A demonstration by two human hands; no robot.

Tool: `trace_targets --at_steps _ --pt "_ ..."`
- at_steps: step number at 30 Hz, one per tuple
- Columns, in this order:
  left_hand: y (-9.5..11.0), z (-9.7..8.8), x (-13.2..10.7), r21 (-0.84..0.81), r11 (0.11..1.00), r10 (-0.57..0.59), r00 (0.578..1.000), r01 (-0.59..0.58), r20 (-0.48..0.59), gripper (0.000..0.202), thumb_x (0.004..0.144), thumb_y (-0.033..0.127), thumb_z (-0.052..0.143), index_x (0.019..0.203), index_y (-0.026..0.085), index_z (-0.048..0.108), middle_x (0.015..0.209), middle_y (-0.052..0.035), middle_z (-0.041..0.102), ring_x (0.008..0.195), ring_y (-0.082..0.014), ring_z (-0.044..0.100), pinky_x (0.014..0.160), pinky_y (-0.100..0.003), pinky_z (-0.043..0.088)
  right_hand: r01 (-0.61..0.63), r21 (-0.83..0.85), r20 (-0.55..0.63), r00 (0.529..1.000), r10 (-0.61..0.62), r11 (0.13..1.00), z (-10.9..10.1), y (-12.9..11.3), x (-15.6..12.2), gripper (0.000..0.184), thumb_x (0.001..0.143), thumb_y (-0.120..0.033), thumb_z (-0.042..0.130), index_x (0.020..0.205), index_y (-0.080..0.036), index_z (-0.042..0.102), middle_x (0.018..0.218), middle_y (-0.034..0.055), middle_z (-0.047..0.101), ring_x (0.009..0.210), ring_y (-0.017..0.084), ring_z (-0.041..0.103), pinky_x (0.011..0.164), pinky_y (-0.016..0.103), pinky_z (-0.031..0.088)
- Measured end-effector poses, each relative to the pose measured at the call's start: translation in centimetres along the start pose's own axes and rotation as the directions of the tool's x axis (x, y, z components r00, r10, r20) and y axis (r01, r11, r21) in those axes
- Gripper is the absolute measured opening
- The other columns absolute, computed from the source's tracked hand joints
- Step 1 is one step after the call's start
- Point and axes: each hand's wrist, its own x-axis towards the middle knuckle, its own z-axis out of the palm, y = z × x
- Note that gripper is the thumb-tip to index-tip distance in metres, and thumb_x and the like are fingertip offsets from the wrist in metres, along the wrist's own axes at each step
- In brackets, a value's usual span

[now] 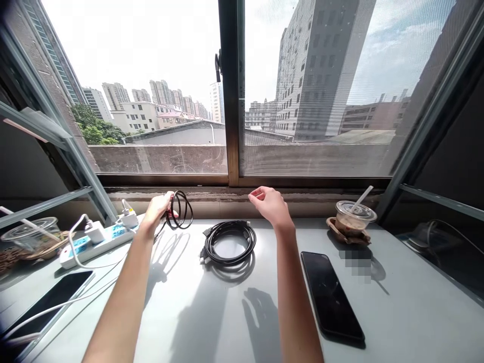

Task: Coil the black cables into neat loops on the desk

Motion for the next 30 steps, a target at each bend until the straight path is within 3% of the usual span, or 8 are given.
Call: trace_targets --at_steps 3,6,11,13,16,23,27,30 --pt "2.7 -0.3 -1.7 -0.136 0.987 0.084 0.996 -0.083 0.001 0.027 0.072 0.04 0.056 0.067 0.019 0.04 0.043 0.0078 0.037 0.037 -0.0094 0.047 0.038 -0.018 0.032 0.027 0.011 0.027 0.999 -0.027 1.0 0.4 -0.6 -0.2 0.023 0.078 -0.038 0.055 0.088 -0.02 0.066 0.086 0.0039 0.067 0.073 0.015 0.062 0.055 0.021 0.041" --pt "5.3 -0.1 -3.9 -0.392 0.909 0.2 0.973 -0.14 0.115 0.025 0.071 0.039 0.058 0.071 0.019 0.044 0.05 0.0068 0.041 0.039 -0.0061 0.044 0.039 -0.017 0.033 0.046 0.044 0.068 0.996 -0.049 0.998 0.7 -1.3 -0.4 0.03 0.08 -0.045 0.054 0.088 -0.019 0.067 0.087 0.0051 0.068 0.073 0.015 0.063 0.055 0.021 0.041" --pt "8.5 2.0 -7.6 -0.593 0.805 0.281 0.871 0.014 0.403 0.028 0.072 0.039 0.059 0.063 0.019 0.04 0.04 0.0101 0.03 0.028 -0.005 0.035 0.03 -0.017 0.025 0.067 0.169 0.161 0.982 -0.094 0.983 1.0 -2.8 -1.0 0.061 0.08 -0.069 0.039 0.084 -0.017 0.07 0.086 0.0066 0.069 0.071 0.015 0.063 0.051 0.021 0.042" --pt "9.2 3.4 -8.9 -0.595 0.804 0.346 0.803 0.012 0.484 0.037 0.074 0.041 0.059 0.058 0.02 0.034 0.035 0.01 0.027 0.028 -0.0078 0.041 0.031 -0.018 0.028 0.076 0.255 0.176 0.976 -0.124 0.964 0.8 -3.5 -1.5 0.07 0.08 -0.074 0.032 0.083 -0.016 0.072 0.087 0.0082 0.069 0.07 0.015 0.062 0.05 0.021 0.042" --pt "9.6 5.2 -10.7 -0.558 0.825 0.427 0.751 -0.095 0.504 0.035 0.077 0.042 0.06 0.062 0.02 0.038 0.034 0.0095 0.031 0.032 -0.0119 0.05 0.033 -0.019 0.032 0.093 0.404 0.158 0.973 -0.17 0.91 0.1 -4.5 -2.3 0.074 0.08 -0.075 0.027 0.083 -0.016 0.072 0.087 0.0089 0.069 0.072 0.015 0.062 0.05 0.021 0.044" --pt "9.3 6.7 -13.6 -0.401 0.853 0.522 0.567 -0.335 0.637 0.033 0.079 0.037 0.062 0.106 0.02 0.054 0.052 0.0082 0.045 0.041 -0.0077 0.048 0.044 -0.021 0.043 0.093 0.546 0.133 0.972 -0.196 0.832 -1.3 -5.3 -3.3 0.058 0.078 -0.068 0.046 0.079 -0.015 0.07 0.068 0.0056 0.066 0.062 0.014 0.061 0.053 0.021 0.046" --pt "9.1 6.4 -13.6 -0.27 0.864 0.484 0.551 -0.426 0.68 0.03 0.082 0.039 0.059 0.103 0.017 0.057 0.058 0.0026 0.056 0.053 -0.0116 0.055 0.05 -0.022 0.04 0.076 0.575 0.093 0.983 -0.157 0.814 -1.3 -5.1 -3.3 0.054 0.073 -0.065 0.056 0.084 -0.014 0.071 0.065 0.005 0.066 0.06 0.013 0.061 0.053 0.019 0.045" --pt "8.9 6.2 -12.9 -0.251 0.86 0.497 0.619 -0.444 0.608 0.028 0.081 0.039 0.06 0.095 0.016 0.062 0.07 -0.0007 0.06 0.065 -0.0129 0.057 0.06 -0.023 0.042 0.155 0.585 0.038 0.975 -0.219 0.796 -1.3 -5.0 -3.2 0.047 0.071 -0.058 0.063 0.088 -0.015 0.071 0.072 0.0052 0.068 0.065 0.013 0.062 0.053 0.018 0.044"
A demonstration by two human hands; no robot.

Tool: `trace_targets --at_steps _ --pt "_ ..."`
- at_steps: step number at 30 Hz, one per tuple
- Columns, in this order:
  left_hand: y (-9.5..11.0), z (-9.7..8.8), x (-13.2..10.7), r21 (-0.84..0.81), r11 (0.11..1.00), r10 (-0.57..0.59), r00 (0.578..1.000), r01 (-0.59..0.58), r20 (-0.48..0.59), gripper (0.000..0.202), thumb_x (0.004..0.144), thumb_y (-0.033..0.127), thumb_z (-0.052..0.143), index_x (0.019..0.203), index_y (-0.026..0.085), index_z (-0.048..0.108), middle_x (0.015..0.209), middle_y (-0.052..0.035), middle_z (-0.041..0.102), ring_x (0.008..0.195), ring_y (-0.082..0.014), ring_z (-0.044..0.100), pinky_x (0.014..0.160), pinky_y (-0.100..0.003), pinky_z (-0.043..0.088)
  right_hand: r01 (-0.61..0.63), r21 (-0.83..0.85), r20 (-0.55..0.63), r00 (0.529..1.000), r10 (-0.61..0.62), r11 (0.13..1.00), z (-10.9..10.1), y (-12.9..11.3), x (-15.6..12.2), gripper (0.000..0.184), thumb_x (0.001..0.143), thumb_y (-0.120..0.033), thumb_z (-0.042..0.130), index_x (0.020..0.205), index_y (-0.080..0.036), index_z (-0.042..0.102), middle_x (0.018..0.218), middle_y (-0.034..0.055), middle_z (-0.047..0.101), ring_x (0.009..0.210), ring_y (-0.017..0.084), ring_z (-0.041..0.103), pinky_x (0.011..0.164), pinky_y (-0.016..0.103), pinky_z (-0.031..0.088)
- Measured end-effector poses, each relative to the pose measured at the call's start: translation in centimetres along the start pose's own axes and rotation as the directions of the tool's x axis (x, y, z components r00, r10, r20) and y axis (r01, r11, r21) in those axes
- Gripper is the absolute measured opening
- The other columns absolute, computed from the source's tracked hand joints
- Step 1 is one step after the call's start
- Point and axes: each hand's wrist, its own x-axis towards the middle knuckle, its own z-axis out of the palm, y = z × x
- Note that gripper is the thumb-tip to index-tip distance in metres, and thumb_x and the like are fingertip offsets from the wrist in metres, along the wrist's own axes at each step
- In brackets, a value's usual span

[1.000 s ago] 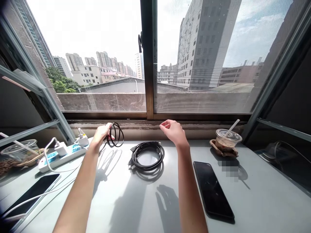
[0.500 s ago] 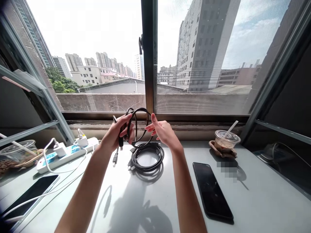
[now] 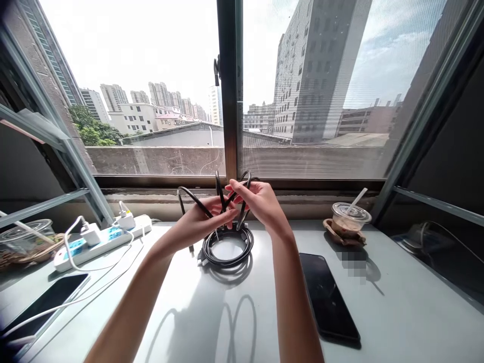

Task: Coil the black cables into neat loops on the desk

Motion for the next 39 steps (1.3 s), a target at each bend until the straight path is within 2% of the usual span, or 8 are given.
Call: trace_targets --at_steps 4,8,13,18,22,25,32,39 --pt "-0.3 -0.6 0.5 -0.029 1.0 -0.014 0.979 0.009 -0.205 0.03 0.076 0.039 0.065 0.095 0.016 0.064 0.086 -0.0047 0.065 0.08 -0.0162 0.059 0.068 -0.024 0.043 0.063 0.06 -0.022 0.998 -0.061 0.996 0.0 -0.1 0.0 0.041 0.074 -0.05 0.063 0.095 -0.016 0.07 0.09 0.0071 0.069 0.08 0.016 0.065 0.056 0.019 0.047" --pt "0.6 -1.0 0.5 -0.261 0.964 -0.024 0.971 -0.04 -0.238 0.031 0.076 0.03 0.067 0.103 0.017 0.061 0.093 -0.0043 0.066 0.092 -0.0158 0.06 0.081 -0.024 0.043 0.065 0.152 -0.029 0.998 -0.061 0.986 -0.1 -0.3 -0.1 0.035 0.077 -0.043 0.062 0.098 -0.016 0.067 0.091 0.007 0.069 0.087 0.017 0.065 0.068 0.023 0.052" --pt "2.0 -2.0 -0.1 -0.566 0.824 -0.134 0.961 -0.029 -0.244 0.022 0.079 0.026 0.062 0.096 0.014 0.059 0.074 -0.0002 0.063 0.076 -0.0125 0.062 0.075 -0.022 0.046 0.032 0.208 -0.082 0.997 -0.015 0.978 -0.4 -0.7 -0.4 0.032 0.074 -0.035 0.061 0.098 -0.014 0.064 0.077 0.004 0.069 0.073 0.015 0.066 0.07 0.025 0.052" --pt "2.5 -3.9 -0.5 -0.66 0.75 -0.231 0.92 -0.039 -0.318 0.015 0.081 0.025 0.057 0.091 0.014 0.057 0.056 0.0044 0.051 0.055 -0.0101 0.057 0.059 -0.021 0.048 0.04 0.276 -0.133 0.991 -0.003 0.96 -1.2 -1.3 -0.9 0.033 0.071 -0.033 0.064 0.099 -0.015 0.061 0.05 -0.0063 0.054 0.05 0.01 0.058 0.056 0.021 0.049" --pt "2.6 -5.6 -1.1 -0.591 0.798 -0.172 0.897 -0.116 -0.408 0.023 0.09 0.033 0.041 0.079 0.017 0.054 0.039 0.0074 0.037 0.032 -0.0068 0.038 0.037 -0.017 0.033 0.066 0.209 -0.121 0.992 -0.041 0.976 -2.1 -1.9 -1.8 0.034 0.075 -0.048 0.062 0.086 -0.016 0.063 0.039 -0.0088 0.039 0.033 0.007 0.042 0.038 0.018 0.038" --pt "2.8 -6.6 -1.6 -0.507 0.853 -0.139 0.881 -0.126 -0.453 0.032 0.092 0.039 0.037 0.07 0.019 0.051 0.031 0.0085 0.029 0.025 -0.006 0.027 0.033 -0.018 0.024 0.058 0.088 -0.151 0.988 -0.044 0.994 -2.5 -2.3 -2.4 0.042 0.076 -0.057 0.059 0.081 -0.015 0.065 0.038 -0.0072 0.038 0.03 0.006 0.035 0.033 0.019 0.03" --pt "2.0 -6.7 -1.6 -0.116 0.984 0.033 0.771 -0.138 -0.636 0.043 0.081 0.05 0.054 0.054 0.017 0.055 0.03 0.005 0.037 0.024 -0.0064 0.032 0.029 -0.02 0.025 0.157 -0.155 -0.299 0.933 -0.198 0.975 -2.6 -2.6 -2.9 0.05 0.081 -0.061 0.047 0.068 -0.016 0.065 0.042 -0.002 0.043 0.037 0.008 0.043 0.039 0.02 0.036" --pt "1.5 -6.7 -2.0 0.142 0.985 0.169 0.699 -0.096 -0.695 0.046 0.083 0.047 0.053 0.05 0.015 0.058 0.03 0.0027 0.041 0.025 -0.0091 0.043 0.029 -0.02 0.027 0.143 -0.139 -0.329 0.927 -0.182 0.98 -2.8 -2.6 -3.0 0.045 0.083 -0.057 0.047 0.081 -0.017 0.067 0.041 -0.0033 0.038 0.035 0.008 0.037 0.034 0.019 0.032"
